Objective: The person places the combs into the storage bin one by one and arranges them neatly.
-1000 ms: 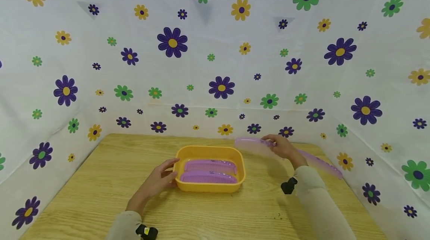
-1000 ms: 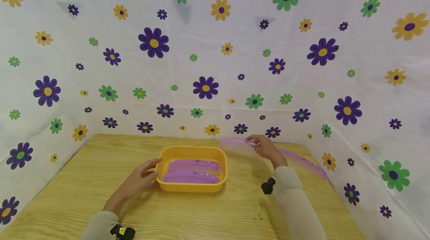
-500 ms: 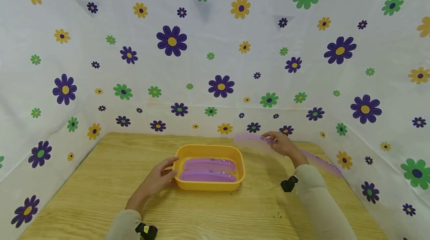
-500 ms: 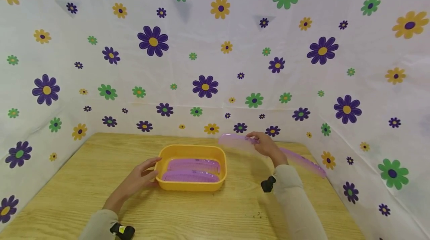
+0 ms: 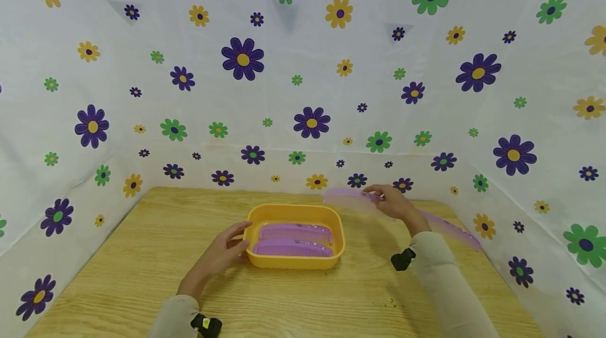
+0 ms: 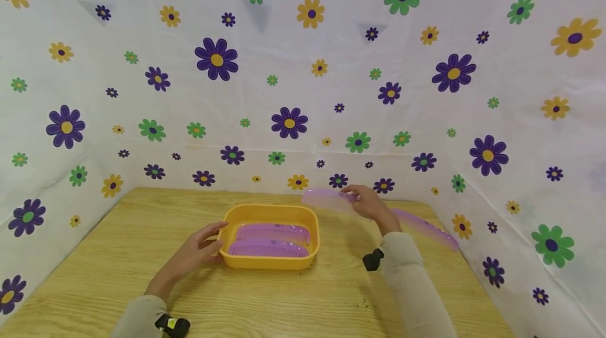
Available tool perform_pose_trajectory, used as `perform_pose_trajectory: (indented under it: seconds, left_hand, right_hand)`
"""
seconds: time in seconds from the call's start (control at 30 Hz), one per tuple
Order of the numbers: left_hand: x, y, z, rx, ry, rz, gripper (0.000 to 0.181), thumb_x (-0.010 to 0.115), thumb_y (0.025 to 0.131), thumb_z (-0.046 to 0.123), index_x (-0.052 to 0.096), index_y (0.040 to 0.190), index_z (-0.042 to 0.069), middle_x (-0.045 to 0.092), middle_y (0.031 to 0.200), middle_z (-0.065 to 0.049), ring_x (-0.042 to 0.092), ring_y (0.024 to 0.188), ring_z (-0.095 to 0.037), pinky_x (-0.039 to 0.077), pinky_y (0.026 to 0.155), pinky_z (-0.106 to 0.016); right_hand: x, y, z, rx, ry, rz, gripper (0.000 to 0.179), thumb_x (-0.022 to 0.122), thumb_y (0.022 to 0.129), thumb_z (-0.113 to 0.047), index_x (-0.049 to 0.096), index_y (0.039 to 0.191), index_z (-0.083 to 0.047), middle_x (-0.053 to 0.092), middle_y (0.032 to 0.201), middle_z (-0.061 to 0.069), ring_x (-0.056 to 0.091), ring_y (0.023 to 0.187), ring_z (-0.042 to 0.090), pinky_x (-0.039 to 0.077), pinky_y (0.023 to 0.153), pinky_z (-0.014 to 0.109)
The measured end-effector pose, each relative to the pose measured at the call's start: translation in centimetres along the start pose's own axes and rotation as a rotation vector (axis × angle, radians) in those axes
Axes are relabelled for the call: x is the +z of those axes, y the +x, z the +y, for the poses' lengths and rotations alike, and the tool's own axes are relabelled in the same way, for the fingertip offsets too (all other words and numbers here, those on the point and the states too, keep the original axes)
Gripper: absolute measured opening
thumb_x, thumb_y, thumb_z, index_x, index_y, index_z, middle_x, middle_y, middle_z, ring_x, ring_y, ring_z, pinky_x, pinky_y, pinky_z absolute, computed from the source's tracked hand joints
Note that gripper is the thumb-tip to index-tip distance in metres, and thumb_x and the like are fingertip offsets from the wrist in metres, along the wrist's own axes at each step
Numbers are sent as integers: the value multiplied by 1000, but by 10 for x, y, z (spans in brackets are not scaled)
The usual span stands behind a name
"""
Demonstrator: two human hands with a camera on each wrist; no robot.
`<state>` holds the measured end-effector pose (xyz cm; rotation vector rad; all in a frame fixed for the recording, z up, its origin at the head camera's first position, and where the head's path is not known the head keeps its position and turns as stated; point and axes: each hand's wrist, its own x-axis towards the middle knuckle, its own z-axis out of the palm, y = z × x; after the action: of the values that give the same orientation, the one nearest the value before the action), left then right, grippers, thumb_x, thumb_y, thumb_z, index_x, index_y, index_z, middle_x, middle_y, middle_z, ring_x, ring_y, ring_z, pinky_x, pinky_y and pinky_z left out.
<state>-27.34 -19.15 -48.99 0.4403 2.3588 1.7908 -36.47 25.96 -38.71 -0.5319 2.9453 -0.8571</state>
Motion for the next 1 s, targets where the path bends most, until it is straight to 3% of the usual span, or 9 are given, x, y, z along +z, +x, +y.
perform_pose_trajectory:
  seconds: [0.4, 0.7, 1.0]
  left_hand:
    - [3, -3, 0, -23, -1, 13, 53, 53, 107, 12, 37, 158, 6, 35, 161, -30, 50, 139, -51, 63, 94, -43]
    - [3, -3, 0, -24, -9, 13, 53, 53, 108, 12, 37, 158, 6, 35, 160, -31, 50, 138, -51, 63, 93, -43]
    - [1, -2, 2, -23, 13, 22, 52, 52, 108, 13, 37, 158, 7, 35, 161, -30, 51, 138, -50, 63, 93, -42]
  right_hand:
    - [3, 0, -10, -19, 18, -14, 43, 51, 95, 5, 65, 135, -2, 63, 129, 31, 62, 108, 40, 62, 90, 50]
    - [7, 1, -13, -9, 17, -56, 46, 52, 91, 7, 66, 134, -4, 65, 124, 29, 62, 98, 33, 59, 78, 37]
    - [10, 4, -22, -39, 26, -76, 41, 54, 96, 4, 65, 134, -5, 64, 128, 29, 62, 100, 33, 61, 85, 44]
